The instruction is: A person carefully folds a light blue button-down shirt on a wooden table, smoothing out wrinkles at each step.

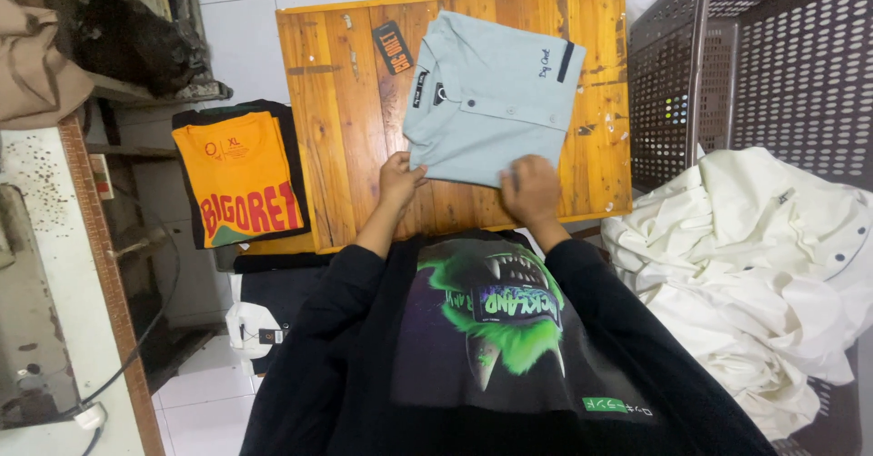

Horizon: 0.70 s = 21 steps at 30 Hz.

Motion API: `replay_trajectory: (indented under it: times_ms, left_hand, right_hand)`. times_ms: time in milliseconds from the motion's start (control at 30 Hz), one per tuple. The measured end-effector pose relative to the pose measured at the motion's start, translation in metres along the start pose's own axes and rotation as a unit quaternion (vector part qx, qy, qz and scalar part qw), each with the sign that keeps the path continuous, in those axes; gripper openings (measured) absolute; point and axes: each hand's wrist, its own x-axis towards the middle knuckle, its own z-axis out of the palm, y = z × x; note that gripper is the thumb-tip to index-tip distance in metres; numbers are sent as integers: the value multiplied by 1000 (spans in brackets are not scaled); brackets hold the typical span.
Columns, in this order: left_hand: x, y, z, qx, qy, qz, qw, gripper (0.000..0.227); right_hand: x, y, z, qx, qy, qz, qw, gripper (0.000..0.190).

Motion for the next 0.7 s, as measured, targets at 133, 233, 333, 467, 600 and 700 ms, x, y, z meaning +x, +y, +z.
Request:
replay_trajectory:
  times_ms: [133,233,333,467,600,700]
  left_hand:
    - [-13,16,2,131,48,57,989,36]
    - [-49,56,19,378,147,289,867,43]
    - [-41,48,10,567,135,339,739,31]
    - [-19,10,-4,566,80,290,767,25]
    - [-22,-3,-4,501,67,255,824,22]
    - [-41,7,0,347,24,89,933,51]
  right_hand:
    - [-18,11,-30,-77,-7,99,992,42]
    - [-36,20,-29,-1,-265,225,938,62]
    - [-42,17,-25,-12,-249,243,937,65]
    - [-37,9,-20,-42,-109,76,990,66]
    - [-33,11,-21,-62,-304,98,946,55]
    - [-31,24,-27,-102,-345,132,924,52]
